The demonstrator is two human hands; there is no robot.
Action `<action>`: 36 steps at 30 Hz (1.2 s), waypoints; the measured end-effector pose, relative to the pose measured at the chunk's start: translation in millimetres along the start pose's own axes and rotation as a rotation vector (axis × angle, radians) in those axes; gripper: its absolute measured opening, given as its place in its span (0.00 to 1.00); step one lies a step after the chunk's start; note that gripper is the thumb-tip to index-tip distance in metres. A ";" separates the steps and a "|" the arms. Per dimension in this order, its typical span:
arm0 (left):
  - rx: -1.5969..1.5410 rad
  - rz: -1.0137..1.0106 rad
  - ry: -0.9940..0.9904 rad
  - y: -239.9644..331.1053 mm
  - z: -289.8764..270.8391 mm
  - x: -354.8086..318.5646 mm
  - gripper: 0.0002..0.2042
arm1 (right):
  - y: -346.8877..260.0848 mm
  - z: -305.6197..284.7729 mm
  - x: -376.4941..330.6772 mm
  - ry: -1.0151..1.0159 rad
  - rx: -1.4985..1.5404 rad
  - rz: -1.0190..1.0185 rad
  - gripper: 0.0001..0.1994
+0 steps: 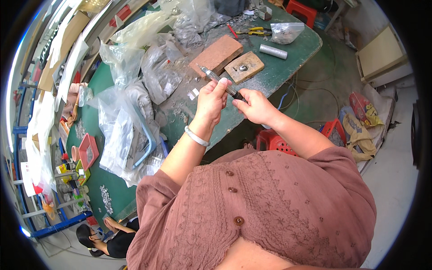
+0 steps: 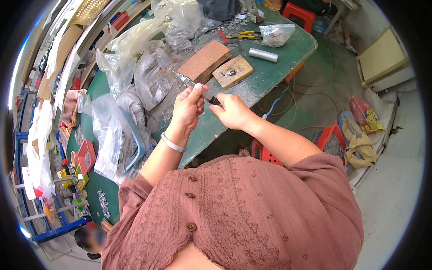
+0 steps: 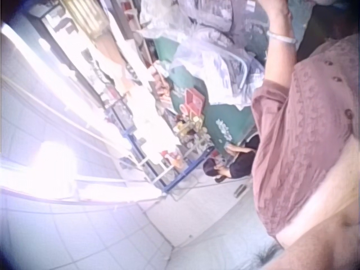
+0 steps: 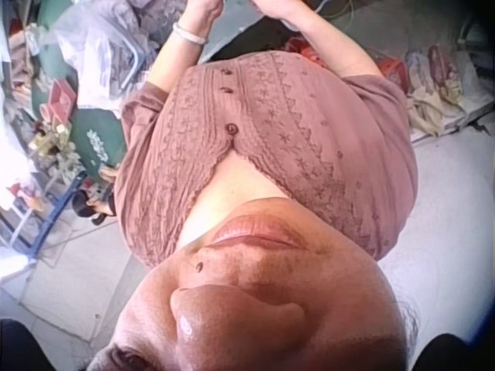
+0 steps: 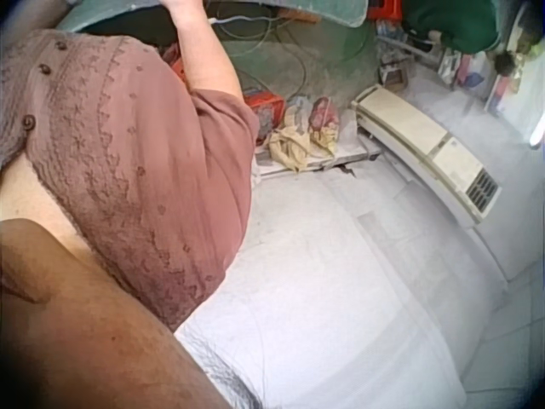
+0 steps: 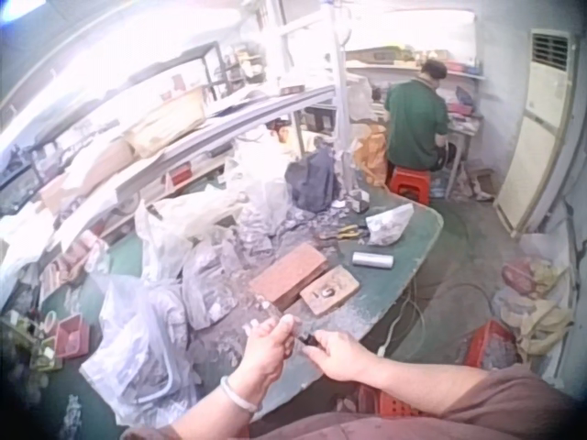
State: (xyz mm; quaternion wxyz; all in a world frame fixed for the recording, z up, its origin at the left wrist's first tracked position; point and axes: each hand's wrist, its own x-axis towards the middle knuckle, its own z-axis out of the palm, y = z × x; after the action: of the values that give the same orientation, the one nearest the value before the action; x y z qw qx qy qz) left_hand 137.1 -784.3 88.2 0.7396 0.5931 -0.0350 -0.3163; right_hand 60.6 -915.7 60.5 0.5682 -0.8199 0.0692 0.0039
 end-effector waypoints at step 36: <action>-0.157 -0.109 -0.051 -20.5 -51.4 -67.0 0.16 | -26.7 28.4 -2.5 -0.273 0.583 0.275 0.08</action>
State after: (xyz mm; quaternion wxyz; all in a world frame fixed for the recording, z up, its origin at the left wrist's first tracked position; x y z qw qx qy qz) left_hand 96.8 -708.2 76.3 0.7645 0.5259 0.0034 -0.3728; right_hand 63.3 -879.7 75.6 0.7767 -0.5981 0.1006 0.1699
